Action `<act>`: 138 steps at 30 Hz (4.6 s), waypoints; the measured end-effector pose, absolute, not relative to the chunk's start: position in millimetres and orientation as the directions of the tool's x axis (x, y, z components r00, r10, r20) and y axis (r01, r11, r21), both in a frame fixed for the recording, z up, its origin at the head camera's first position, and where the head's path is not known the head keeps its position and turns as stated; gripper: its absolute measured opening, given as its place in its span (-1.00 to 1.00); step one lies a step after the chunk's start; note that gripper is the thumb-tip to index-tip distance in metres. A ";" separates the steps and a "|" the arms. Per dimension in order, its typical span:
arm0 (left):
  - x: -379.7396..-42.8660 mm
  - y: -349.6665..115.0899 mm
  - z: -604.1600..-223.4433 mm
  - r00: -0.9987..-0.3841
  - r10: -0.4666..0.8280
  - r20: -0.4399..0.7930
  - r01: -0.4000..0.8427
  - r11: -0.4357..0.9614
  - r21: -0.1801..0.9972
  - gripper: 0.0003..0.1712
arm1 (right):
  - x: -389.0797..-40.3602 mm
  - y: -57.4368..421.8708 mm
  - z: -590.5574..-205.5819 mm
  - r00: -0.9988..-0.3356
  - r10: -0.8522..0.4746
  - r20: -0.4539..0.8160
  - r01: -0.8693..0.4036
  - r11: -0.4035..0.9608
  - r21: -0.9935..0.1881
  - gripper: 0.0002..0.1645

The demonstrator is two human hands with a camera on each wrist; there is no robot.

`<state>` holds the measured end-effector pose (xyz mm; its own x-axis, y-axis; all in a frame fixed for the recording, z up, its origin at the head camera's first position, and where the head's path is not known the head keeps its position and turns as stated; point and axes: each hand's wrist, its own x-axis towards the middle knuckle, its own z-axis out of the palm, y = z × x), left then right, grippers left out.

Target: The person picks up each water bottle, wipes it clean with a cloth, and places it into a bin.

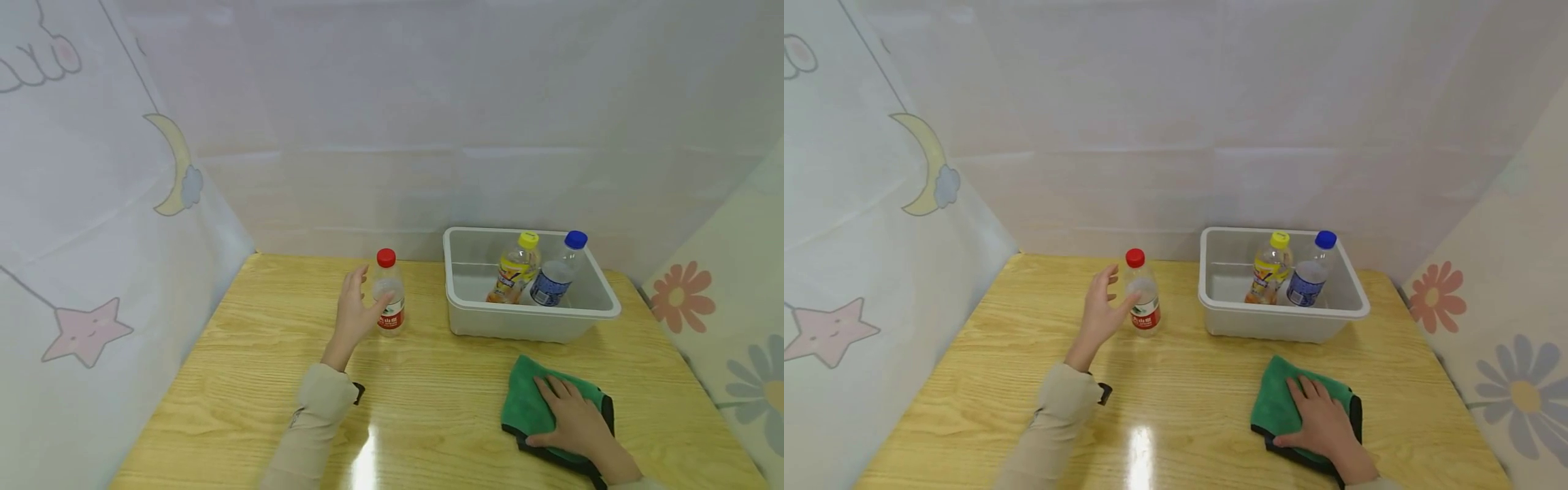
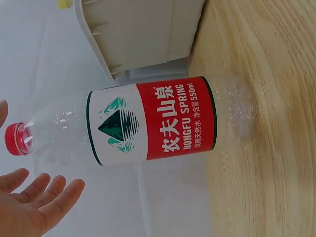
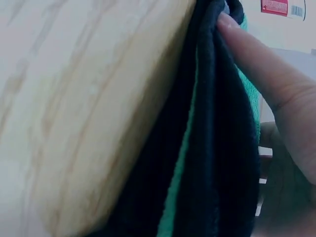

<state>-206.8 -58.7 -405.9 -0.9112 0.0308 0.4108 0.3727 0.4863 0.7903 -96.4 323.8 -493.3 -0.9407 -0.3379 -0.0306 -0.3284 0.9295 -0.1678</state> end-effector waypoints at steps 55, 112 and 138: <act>-203.8 -38.6 -408.9 -0.888 0.192 0.419 0.459 0.454 0.764 -0.34 | -114.6 271.9 -453.0 -0.873 -0.202 0.444 -0.446 0.701 -0.556 -0.44; -152.9 -24.9 -418.3 -0.752 0.375 0.542 0.655 0.336 0.677 -0.44 | -135.8 200.7 -399.1 -0.684 -0.454 0.571 -0.718 0.556 -0.418 -0.22; -155.5 -20.8 -422.7 -0.756 0.349 0.554 0.651 0.317 0.690 -0.40 | -142.6 201.3 -424.2 -0.734 -0.494 0.467 -0.679 0.568 -0.466 -0.24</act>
